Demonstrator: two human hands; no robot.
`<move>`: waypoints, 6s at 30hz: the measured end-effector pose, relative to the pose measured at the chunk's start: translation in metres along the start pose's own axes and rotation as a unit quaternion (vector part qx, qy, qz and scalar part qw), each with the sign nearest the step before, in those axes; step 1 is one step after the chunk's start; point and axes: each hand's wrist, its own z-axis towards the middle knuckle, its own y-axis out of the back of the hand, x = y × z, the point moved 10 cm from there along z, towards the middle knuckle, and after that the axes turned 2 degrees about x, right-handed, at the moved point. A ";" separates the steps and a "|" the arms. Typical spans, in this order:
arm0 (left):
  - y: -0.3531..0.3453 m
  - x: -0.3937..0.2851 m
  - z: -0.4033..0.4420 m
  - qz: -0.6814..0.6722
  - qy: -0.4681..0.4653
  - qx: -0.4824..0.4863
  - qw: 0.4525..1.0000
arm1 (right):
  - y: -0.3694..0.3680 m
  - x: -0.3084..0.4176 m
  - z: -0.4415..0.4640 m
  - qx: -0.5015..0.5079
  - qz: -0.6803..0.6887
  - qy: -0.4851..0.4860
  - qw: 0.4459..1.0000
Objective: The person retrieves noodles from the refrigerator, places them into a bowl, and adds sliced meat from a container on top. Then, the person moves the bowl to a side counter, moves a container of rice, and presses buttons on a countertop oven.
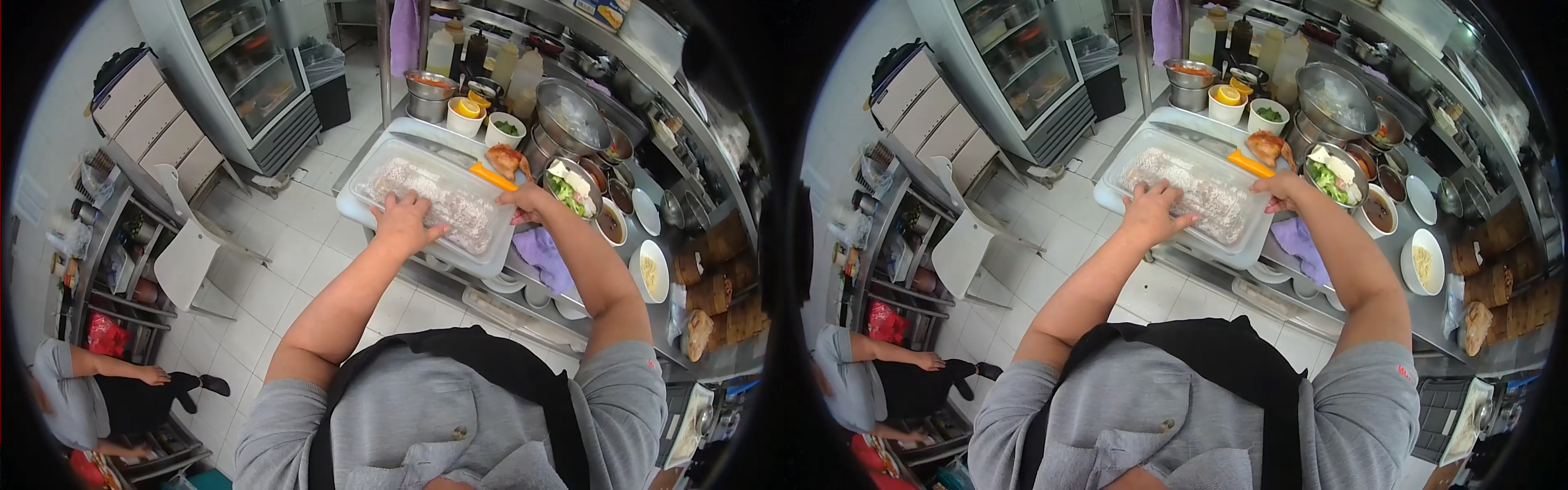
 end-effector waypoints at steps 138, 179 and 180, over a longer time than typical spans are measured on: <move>0.033 -0.024 0.029 0.015 -0.036 -0.153 0.987 | 0.420 -0.335 -0.129 -0.310 -0.208 -0.051 0.926; -0.013 0.065 0.158 0.154 -0.055 0.116 0.980 | -0.048 0.060 -0.148 -0.200 -0.245 0.444 0.838; -0.015 0.062 0.155 0.167 -0.079 0.118 0.976 | -0.047 0.060 -0.154 -0.212 -0.252 0.446 0.832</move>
